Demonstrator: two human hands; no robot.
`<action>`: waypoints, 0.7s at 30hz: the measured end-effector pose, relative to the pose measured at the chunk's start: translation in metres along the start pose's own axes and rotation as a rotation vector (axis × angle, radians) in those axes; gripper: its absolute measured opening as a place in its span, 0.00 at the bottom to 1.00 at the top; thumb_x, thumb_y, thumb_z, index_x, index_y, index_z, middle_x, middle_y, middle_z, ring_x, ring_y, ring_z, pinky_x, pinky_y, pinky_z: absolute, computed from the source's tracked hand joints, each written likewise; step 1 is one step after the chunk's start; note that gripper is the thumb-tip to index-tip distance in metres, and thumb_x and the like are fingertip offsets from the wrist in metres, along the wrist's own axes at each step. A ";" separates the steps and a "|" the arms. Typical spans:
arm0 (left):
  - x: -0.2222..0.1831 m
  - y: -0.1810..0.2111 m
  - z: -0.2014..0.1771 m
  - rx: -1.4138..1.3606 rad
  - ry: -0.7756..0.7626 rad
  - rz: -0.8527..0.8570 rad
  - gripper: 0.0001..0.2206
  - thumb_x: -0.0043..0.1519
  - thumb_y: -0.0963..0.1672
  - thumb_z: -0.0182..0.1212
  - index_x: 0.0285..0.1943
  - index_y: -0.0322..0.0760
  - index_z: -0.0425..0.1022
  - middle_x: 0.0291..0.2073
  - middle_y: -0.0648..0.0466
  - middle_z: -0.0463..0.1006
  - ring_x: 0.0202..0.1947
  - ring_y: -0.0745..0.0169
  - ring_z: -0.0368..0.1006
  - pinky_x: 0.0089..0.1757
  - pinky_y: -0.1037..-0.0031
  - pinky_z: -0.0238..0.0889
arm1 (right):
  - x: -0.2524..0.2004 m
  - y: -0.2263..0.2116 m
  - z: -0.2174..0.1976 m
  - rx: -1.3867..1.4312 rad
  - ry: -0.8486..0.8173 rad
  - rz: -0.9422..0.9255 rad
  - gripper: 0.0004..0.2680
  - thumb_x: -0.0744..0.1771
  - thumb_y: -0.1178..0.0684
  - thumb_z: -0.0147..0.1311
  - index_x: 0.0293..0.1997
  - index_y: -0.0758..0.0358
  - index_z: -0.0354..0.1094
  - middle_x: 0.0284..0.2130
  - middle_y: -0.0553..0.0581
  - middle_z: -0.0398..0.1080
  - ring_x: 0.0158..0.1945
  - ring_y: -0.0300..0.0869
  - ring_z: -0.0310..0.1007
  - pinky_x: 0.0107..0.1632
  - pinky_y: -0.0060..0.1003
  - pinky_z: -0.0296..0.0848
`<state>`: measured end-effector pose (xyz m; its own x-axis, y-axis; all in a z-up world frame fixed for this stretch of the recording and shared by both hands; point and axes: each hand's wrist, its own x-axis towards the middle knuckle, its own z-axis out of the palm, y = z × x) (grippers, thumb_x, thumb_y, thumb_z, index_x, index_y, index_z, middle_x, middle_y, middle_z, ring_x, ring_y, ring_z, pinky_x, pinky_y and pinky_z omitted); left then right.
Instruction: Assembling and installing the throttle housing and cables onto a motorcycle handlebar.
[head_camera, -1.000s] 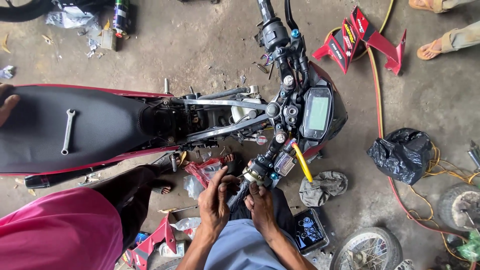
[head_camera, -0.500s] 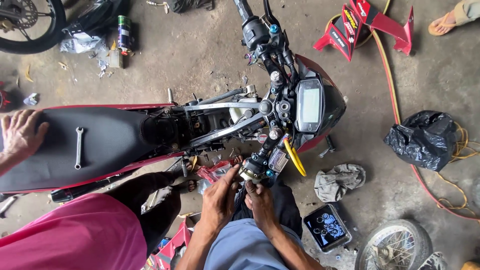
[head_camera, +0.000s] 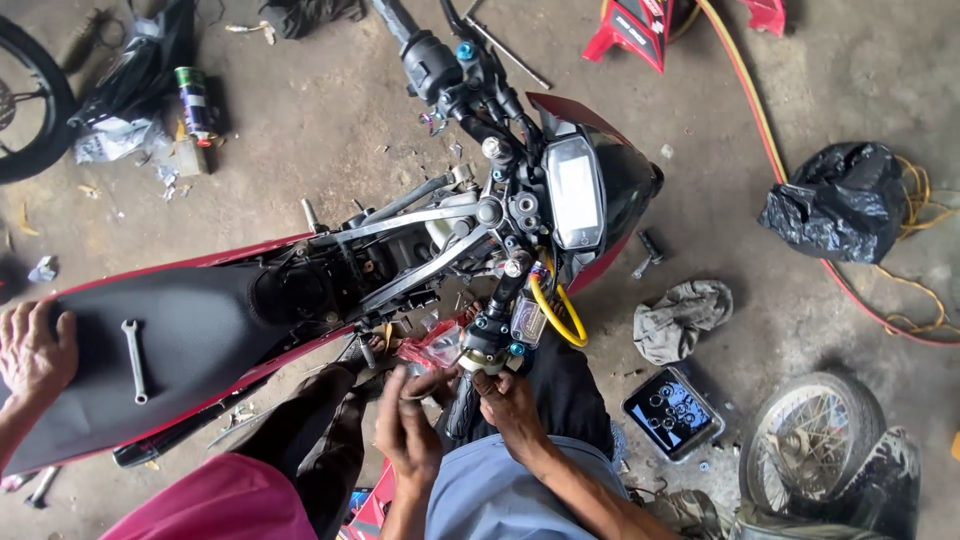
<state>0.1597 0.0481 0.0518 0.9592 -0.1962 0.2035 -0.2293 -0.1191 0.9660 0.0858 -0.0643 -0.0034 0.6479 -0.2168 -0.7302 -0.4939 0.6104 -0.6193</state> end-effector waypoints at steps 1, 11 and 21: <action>-0.002 0.002 0.006 -0.349 0.153 -0.222 0.18 0.74 0.50 0.48 0.68 0.36 0.64 0.32 0.34 0.80 0.20 0.52 0.68 0.25 0.69 0.61 | 0.001 0.004 -0.002 0.060 -0.020 0.002 0.20 0.67 0.41 0.61 0.19 0.53 0.53 0.11 0.44 0.43 0.16 0.33 0.39 0.23 0.34 0.42; 0.041 0.047 -0.020 0.240 -0.354 -0.086 0.25 0.69 0.58 0.47 0.62 0.40 0.76 0.44 0.49 0.80 0.40 0.62 0.79 0.35 0.76 0.71 | -0.005 -0.011 0.002 -0.042 -0.013 -0.004 0.17 0.66 0.36 0.59 0.26 0.57 0.62 0.12 0.44 0.46 0.16 0.32 0.43 0.22 0.33 0.44; 0.018 0.023 0.002 -0.589 0.340 -0.563 0.11 0.69 0.48 0.60 0.52 0.38 0.69 0.24 0.52 0.70 0.29 0.58 0.68 0.27 0.74 0.64 | -0.009 -0.024 0.009 -0.030 -0.040 0.061 0.18 0.64 0.34 0.59 0.39 0.60 0.76 0.11 0.44 0.50 0.17 0.32 0.46 0.23 0.33 0.44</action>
<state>0.1714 0.0397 0.0772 0.9229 0.0523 -0.3814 0.3243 0.4284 0.8434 0.0969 -0.0704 0.0205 0.6388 -0.1490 -0.7548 -0.5495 0.5983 -0.5831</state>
